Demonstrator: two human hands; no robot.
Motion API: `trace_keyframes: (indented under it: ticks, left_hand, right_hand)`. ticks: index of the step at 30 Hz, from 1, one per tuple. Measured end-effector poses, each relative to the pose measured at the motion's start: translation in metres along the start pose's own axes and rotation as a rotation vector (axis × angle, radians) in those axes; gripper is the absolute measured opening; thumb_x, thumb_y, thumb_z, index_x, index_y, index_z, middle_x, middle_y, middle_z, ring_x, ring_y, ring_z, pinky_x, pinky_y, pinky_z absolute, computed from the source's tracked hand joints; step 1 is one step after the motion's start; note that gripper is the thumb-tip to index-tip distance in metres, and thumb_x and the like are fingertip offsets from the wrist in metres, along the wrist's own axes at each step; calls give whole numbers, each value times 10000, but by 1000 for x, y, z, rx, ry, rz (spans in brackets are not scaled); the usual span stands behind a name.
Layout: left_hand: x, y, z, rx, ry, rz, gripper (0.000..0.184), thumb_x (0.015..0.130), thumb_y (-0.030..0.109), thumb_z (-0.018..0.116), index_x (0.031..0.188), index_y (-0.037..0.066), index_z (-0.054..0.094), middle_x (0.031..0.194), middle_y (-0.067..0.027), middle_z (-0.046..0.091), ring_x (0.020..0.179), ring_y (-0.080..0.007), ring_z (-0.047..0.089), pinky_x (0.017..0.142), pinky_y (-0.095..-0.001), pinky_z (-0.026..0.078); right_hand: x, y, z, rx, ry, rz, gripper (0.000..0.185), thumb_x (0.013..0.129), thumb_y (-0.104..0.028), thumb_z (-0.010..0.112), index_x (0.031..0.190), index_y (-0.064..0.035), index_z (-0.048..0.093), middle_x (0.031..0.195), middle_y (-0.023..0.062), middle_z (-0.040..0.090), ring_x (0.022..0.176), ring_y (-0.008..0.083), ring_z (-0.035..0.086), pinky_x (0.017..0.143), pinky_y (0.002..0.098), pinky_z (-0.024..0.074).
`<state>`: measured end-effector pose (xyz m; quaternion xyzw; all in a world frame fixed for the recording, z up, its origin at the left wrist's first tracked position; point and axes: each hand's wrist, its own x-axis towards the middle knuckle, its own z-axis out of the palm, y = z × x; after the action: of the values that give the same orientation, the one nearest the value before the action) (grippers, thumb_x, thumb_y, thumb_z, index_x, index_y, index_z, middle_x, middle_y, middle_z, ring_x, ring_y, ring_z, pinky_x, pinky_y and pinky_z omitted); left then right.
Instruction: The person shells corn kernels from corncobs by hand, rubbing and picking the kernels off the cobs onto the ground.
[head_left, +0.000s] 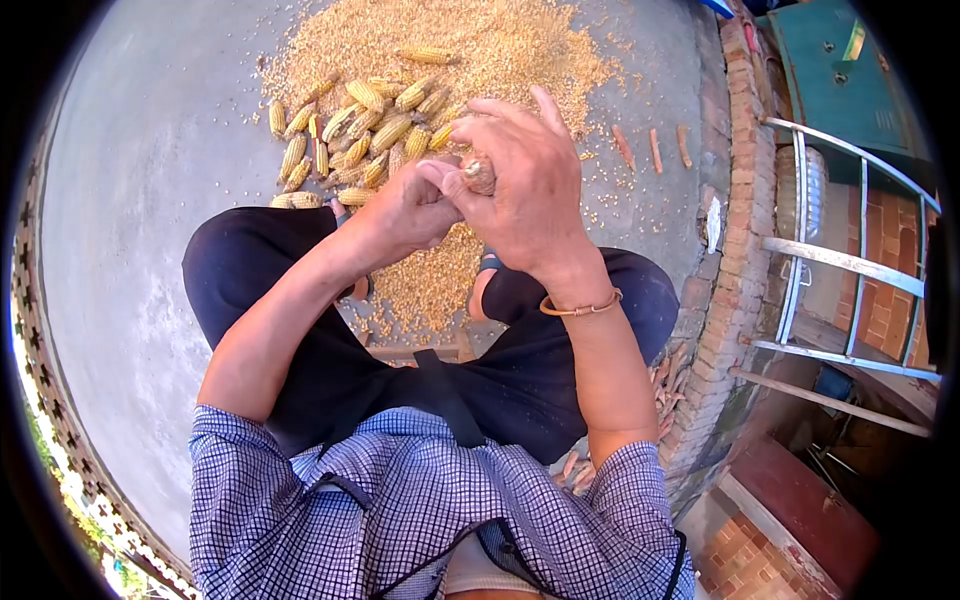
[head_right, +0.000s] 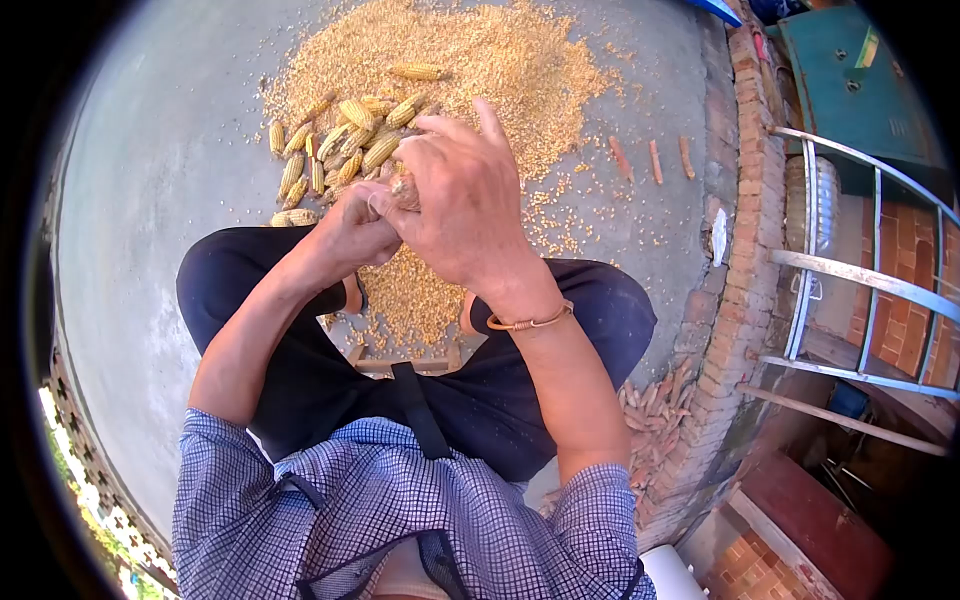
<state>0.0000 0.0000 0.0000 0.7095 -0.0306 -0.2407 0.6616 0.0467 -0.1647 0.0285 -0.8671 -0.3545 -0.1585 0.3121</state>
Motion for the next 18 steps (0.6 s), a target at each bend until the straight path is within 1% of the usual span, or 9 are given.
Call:
trace_keyframes:
  ticks: [2,5,6,8,9,12,15,16,18]
  left_hand:
    - [1,3,-1,-39,-49,-89,115,933,75,553,906,-1,636,707,-69,594,701,-83,513,629,-300,465]
    - [-3,2,12,112,31,176,133,919,69,551,861,-39,602,631,-93,559,635,-127,523,610,-356,470]
    - [1,-3,19,143,41,375,152,916,81,572,855,-59,576,656,-121,569,628,-150,534,613,-391,475]
    - [4,-8,18,348,44,415,173,929,103,582,878,-61,563,666,-116,546,643,-144,506,616,-392,459]
    - [5,-6,15,457,43,434,184,935,114,587,890,-62,556,670,-114,534,651,-142,491,617,-392,451]
    - [7,4,8,270,47,271,256,972,221,596,935,-28,545,700,-18,477,674,-107,480,600,-308,427]
    - [-1,19,4,38,18,87,302,979,307,595,896,27,519,667,33,412,592,-57,394,508,-245,332]
    - [-1,19,7,-28,10,128,297,987,342,576,905,66,503,645,68,392,552,-16,349,474,-202,268]
    - [-2,20,4,-46,32,52,298,983,348,583,927,66,504,636,74,386,538,-13,343,467,-198,260]
  right_hand:
    - [2,-7,-1,-24,-157,47,354,842,-347,702,689,-51,583,617,139,618,636,271,657,717,421,476]
    - [-2,-17,11,-70,33,205,394,846,-368,692,663,-46,557,554,134,563,531,276,589,556,408,452]
    - [-1,-18,9,-90,-10,262,387,851,-358,694,673,-39,564,561,130,568,529,260,589,533,395,447]
    - [1,-20,4,-116,-104,372,373,862,-337,699,695,-26,578,576,122,578,525,227,589,486,369,437]
    - [-2,-15,6,115,43,384,356,876,-321,694,712,-22,592,593,106,590,534,203,591,483,357,433]
    - [-1,-4,-4,773,391,451,282,936,-261,663,813,-8,658,729,37,663,618,98,599,502,282,430]
    - [6,21,-20,779,540,697,285,946,-276,654,859,-5,675,756,12,654,617,79,578,518,245,427]
    - [7,24,-23,789,479,737,281,943,-277,658,874,-5,677,758,14,652,618,78,578,522,238,428]
    - [2,24,-29,800,346,826,276,938,-277,666,903,-4,683,763,18,649,620,75,579,530,223,430]
